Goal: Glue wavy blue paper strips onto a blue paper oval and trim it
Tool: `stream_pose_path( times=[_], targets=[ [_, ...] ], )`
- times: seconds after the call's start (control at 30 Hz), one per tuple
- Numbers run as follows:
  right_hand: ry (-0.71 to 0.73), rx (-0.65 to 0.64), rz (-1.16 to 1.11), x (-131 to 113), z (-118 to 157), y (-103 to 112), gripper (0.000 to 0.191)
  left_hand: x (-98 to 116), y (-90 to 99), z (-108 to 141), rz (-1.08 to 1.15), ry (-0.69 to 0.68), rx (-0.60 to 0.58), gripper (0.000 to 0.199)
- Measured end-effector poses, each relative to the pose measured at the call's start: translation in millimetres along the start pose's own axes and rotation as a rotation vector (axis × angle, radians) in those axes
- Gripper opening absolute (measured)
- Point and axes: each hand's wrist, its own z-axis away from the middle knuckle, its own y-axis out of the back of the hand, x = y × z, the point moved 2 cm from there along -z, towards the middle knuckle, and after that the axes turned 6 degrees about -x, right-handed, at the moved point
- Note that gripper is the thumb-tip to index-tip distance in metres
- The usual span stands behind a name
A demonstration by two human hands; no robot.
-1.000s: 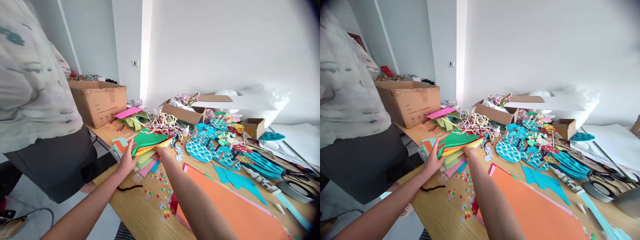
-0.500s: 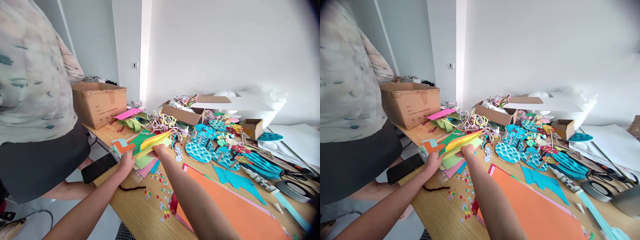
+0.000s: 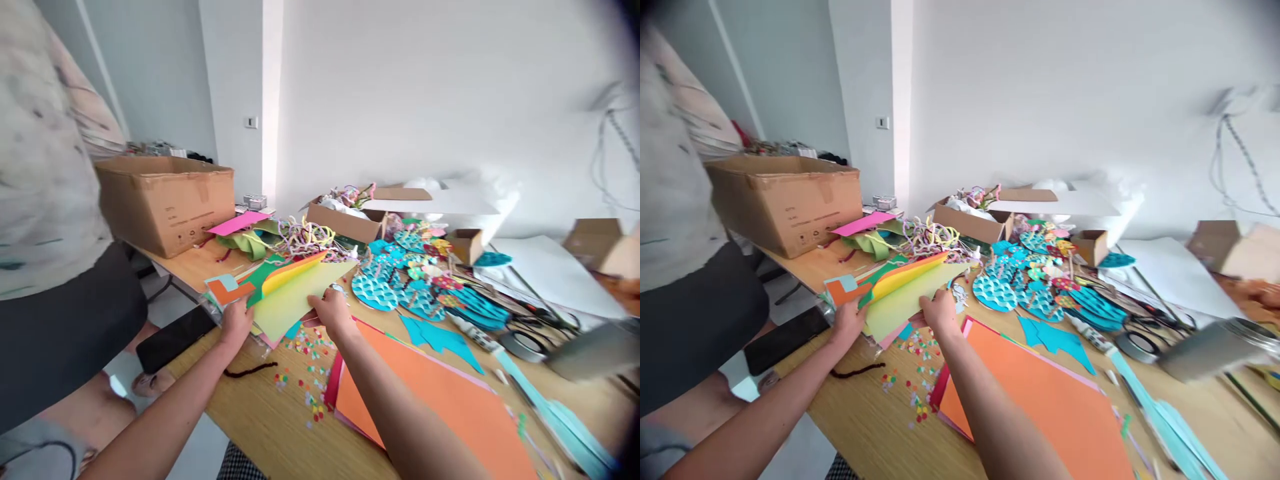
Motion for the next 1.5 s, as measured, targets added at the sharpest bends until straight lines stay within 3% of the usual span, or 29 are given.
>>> stream_pose_path(
  times=[0.13, 0.23, 0.37, 0.5, 0.63, 0.8, 1.13, 1.5],
  targets=[
    [0.15, 0.108, 0.004, -3.5, 68.2, 46.1, 0.01, 0.3, 0.5, -0.9, -0.008, 0.001, -0.025, 0.034],
    [0.261, 0.296, 0.016, 8.4, 119.6, 82.8, 0.028, -0.5, -0.4, -2.2, -0.025, 0.014, -0.052, 0.036],
    [0.187, 0.53, -0.126, 49.0, 170.2, 114.8, 0.052, -2.4, -1.9, -2.6, -0.052, 0.019, -0.076, 0.038],
    [0.096, 0.711, -0.375, 94.6, 196.3, 118.5, 0.058, -3.3, -3.2, -2.7, -0.086, 0.007, -0.076, 0.043],
    [0.079, 0.706, -0.568, 123.6, 201.6, 102.8, 0.058, -1.9, -2.8, -3.6, -0.128, -0.012, -0.089, 0.044],
    [0.055, 0.672, -0.718, 138.6, 196.3, 85.0, 0.057, -0.5, -2.4, -3.4, -0.175, -0.038, -0.108, 0.044],
    [0.064, 0.531, -0.842, 137.8, 190.2, 68.0, 0.057, -2.5, -8.0, 0.9, -0.2, -0.113, -0.152, 0.043],
    [-0.049, 0.332, -0.944, 135.5, 193.3, 71.6, 0.042, 4.5, 1.4, 4.3, -0.17, -0.303, -0.314, 0.043]
  ],
)
